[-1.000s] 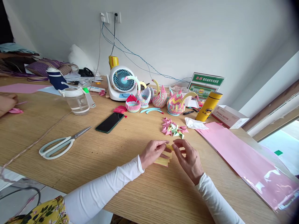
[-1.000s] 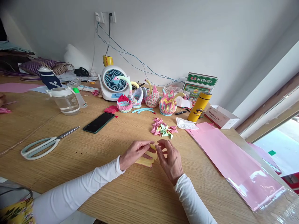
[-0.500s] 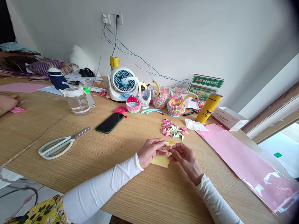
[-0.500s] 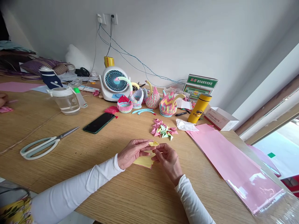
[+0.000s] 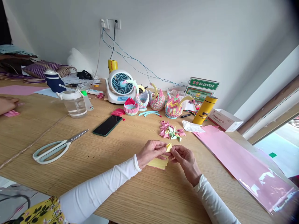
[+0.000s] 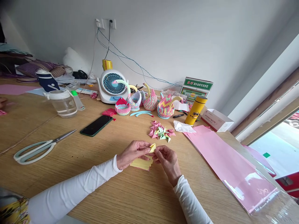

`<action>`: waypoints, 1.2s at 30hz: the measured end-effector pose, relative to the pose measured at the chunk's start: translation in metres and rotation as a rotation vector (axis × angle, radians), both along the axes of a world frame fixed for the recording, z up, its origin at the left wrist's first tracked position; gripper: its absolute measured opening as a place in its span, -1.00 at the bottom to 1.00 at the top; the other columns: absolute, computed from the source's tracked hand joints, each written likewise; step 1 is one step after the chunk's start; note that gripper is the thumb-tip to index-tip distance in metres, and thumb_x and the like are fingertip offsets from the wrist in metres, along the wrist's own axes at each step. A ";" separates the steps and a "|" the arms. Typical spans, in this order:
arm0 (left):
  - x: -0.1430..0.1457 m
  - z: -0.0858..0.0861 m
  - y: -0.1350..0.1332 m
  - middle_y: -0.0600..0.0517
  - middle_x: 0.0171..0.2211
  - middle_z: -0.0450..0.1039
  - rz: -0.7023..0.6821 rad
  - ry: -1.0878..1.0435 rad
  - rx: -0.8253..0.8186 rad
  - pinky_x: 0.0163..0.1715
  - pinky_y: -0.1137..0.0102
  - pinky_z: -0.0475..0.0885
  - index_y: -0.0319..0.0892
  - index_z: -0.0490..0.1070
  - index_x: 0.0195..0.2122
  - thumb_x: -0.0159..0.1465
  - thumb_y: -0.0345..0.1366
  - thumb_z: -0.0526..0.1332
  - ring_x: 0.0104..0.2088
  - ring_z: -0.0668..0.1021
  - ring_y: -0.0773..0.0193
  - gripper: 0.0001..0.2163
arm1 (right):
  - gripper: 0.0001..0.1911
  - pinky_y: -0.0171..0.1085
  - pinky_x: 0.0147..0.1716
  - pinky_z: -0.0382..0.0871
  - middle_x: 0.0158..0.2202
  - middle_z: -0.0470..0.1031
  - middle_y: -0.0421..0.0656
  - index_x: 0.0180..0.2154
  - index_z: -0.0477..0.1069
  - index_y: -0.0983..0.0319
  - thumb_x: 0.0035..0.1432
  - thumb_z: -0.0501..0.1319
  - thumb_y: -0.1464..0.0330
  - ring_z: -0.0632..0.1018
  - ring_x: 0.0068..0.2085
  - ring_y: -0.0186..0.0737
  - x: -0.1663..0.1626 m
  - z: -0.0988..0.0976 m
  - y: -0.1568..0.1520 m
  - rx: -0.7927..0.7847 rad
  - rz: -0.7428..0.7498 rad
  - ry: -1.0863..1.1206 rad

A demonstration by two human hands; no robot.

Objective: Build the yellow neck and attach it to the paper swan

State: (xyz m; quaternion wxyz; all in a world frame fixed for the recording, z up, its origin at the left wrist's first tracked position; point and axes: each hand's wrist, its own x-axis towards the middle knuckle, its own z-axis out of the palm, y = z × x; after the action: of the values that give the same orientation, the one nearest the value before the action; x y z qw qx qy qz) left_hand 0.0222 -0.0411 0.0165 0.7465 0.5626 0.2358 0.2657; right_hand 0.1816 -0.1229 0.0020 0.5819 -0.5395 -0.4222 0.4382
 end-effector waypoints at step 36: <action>0.017 -0.017 -0.006 0.09 -0.49 0.49 0.184 0.120 0.369 -0.60 0.50 0.50 -0.16 0.35 -0.29 0.18 -0.25 0.24 -0.60 0.59 0.32 -0.86 | -0.53 -0.23 -0.53 0.53 -0.36 0.55 -0.07 -0.24 0.36 0.23 0.05 0.28 -0.02 0.63 -0.47 -0.11 -0.018 0.002 -0.002 0.052 -0.089 -0.244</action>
State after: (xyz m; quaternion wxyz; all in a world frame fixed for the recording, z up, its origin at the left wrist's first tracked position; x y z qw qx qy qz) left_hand 0.0393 -0.0476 -0.0006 0.5880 0.6806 0.2776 0.3376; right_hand 0.1638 -0.1244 0.0039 0.5589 -0.5920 -0.4765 0.3319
